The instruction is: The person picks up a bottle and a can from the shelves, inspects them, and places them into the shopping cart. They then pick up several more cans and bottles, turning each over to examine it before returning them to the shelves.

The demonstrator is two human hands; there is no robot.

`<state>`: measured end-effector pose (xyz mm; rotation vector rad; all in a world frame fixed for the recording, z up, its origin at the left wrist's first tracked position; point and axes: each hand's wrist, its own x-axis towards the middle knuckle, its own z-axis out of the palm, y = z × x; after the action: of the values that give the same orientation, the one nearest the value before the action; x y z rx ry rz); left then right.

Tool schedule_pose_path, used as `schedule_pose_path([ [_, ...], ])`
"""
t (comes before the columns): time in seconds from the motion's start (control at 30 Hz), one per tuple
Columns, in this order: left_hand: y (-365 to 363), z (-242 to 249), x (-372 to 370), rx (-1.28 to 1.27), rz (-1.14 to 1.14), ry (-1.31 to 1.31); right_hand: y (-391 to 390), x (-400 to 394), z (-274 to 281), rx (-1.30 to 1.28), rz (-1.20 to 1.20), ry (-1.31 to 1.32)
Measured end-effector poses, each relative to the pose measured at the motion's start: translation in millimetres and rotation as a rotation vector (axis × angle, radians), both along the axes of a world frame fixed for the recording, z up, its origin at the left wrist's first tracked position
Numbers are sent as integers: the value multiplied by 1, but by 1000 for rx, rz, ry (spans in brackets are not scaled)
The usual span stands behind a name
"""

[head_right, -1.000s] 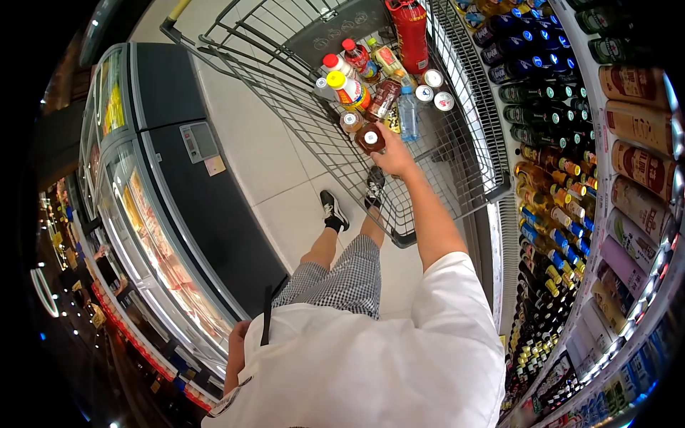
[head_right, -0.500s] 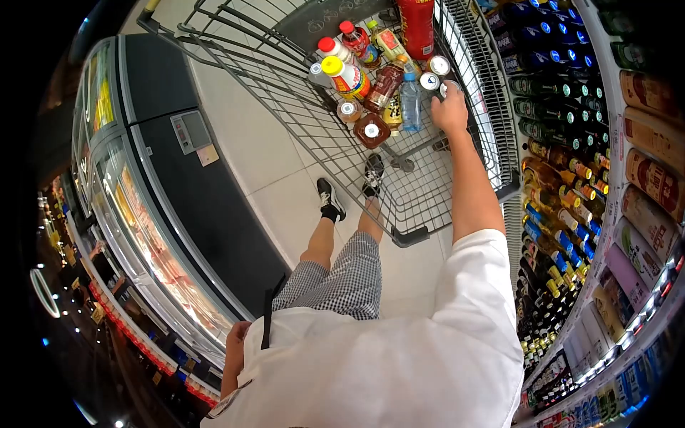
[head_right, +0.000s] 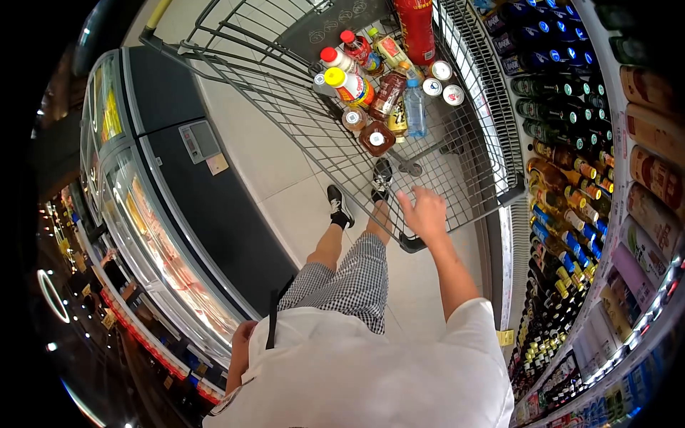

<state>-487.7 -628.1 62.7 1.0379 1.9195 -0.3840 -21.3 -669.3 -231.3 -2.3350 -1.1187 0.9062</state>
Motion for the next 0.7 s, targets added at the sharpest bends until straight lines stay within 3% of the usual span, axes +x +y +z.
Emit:
schedule_pose_path([
  [0.07, 12, -4, 4, -22, -56, -37, -27, -34, 31, -179, 6, 229],
  [0.17, 34, -20, 1, 14, -173, -71, -53, -75, 29, -125, 202, -112],
  [0.53, 140, -88, -20, 183, -585, -170, -41, -88, 39, -392, 35, 18],
  [0.7, 202, -127, -23, 176, -833, -235, -35, -109, 38, -373, -128, -49],
])
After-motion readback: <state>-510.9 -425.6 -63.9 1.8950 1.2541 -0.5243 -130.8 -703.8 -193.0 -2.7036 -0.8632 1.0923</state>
